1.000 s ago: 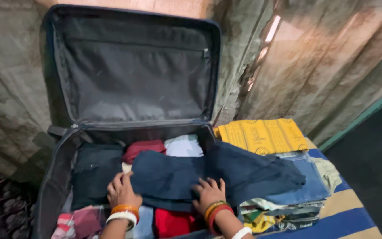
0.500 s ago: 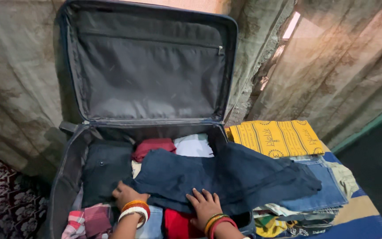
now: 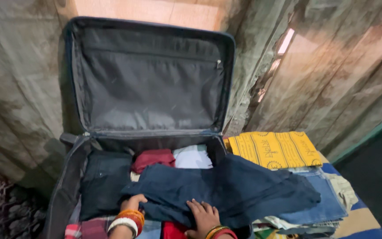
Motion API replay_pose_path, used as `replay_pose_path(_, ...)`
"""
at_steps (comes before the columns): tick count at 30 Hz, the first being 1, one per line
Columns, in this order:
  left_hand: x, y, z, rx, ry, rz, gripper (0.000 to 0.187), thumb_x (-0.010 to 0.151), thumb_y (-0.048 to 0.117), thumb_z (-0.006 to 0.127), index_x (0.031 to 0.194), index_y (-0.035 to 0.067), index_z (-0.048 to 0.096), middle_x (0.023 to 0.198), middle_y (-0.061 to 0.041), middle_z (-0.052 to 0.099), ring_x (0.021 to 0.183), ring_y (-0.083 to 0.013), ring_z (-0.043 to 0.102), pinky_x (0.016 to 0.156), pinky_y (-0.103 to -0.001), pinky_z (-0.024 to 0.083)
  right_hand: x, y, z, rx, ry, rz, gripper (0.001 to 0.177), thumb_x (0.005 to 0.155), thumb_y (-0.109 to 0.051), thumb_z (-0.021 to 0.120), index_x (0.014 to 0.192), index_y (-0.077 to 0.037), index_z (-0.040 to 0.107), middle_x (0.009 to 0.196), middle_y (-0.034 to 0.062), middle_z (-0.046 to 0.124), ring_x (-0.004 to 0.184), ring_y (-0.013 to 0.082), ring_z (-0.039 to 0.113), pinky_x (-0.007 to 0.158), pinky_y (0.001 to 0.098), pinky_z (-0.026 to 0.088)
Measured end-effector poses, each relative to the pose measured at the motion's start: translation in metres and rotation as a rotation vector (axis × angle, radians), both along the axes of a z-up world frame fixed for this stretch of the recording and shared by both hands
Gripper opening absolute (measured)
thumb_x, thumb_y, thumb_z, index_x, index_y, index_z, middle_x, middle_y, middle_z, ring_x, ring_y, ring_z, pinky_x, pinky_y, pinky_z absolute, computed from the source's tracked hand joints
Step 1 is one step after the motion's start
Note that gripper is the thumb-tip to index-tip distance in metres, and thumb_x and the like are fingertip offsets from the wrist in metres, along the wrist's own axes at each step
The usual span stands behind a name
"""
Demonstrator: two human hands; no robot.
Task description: The person packs a suitcase by placing folded garments such as pants, shirts, and jeans into it, and spreads a large yellow cloth over the packed items.
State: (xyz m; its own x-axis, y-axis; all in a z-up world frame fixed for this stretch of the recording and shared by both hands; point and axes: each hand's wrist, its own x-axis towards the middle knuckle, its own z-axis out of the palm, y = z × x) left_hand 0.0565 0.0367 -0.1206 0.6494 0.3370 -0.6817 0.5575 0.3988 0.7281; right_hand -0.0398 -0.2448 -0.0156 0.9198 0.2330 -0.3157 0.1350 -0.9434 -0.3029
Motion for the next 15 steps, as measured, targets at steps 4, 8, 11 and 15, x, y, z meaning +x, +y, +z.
replay_pose_path(4, -0.004, -0.034, 0.057, 0.139, -0.299, 0.009, 0.035, 0.057, 0.008, 0.07, 0.091, -0.001, 0.07, 0.073, -0.012, 0.066, 0.052, -0.0258, 0.057, 0.048, -0.041, 0.046, 0.012, 0.0, 0.019, 0.224, -0.015, -0.153, 0.126, 0.064, -0.05, 0.092, 0.161, -0.025, 0.015, 0.154, 0.0134, 0.043, 0.146, 0.0354, 0.036, 0.119, 0.0478, 0.028)
replay_pose_path(8, -0.026, -0.107, 0.161, 0.404, -0.654, -0.32, 0.038, 0.058, 0.013, 0.077, 0.093, 0.0, 0.074, 0.071, -0.009, 0.074, 0.062, -0.0222, 0.07, 0.059, -0.033, 0.055, 0.044, 0.009, -0.028, 0.629, -0.196, -0.121, 0.09, 0.071, -0.048, 0.085, 0.142, -0.015, 0.04, 0.132, 0.0119, 0.059, 0.125, 0.0297, 0.054, 0.104, 0.0418, 0.042)
replay_pose_path(11, -0.054, -0.161, 0.244, 0.438, -0.96, -0.583, 0.057, 0.068, 0.018, 0.078, 0.123, 0.009, 0.071, 0.094, -0.005, 0.072, 0.079, -0.0149, 0.069, 0.073, -0.027, 0.054, 0.093, -0.014, -0.059, 1.084, -0.145, -0.351, 0.058, 0.081, -0.046, 0.077, 0.125, -0.01, 0.063, 0.116, 0.0082, 0.071, 0.109, 0.0234, 0.067, 0.091, 0.0379, 0.053)
replay_pose_path(15, -0.066, -0.187, 0.295, 0.217, -1.126, -0.601, 0.046, 0.087, 0.027, 0.074, 0.13, 0.011, 0.071, 0.112, -0.008, 0.065, 0.088, -0.0144, 0.059, 0.077, -0.026, 0.051, 0.103, -0.101, 0.021, 1.044, -0.467, -0.554, 0.028, 0.092, -0.035, 0.067, 0.11, -0.013, 0.072, 0.099, -0.0001, 0.073, 0.088, 0.0147, 0.063, 0.075, 0.0364, 0.056)
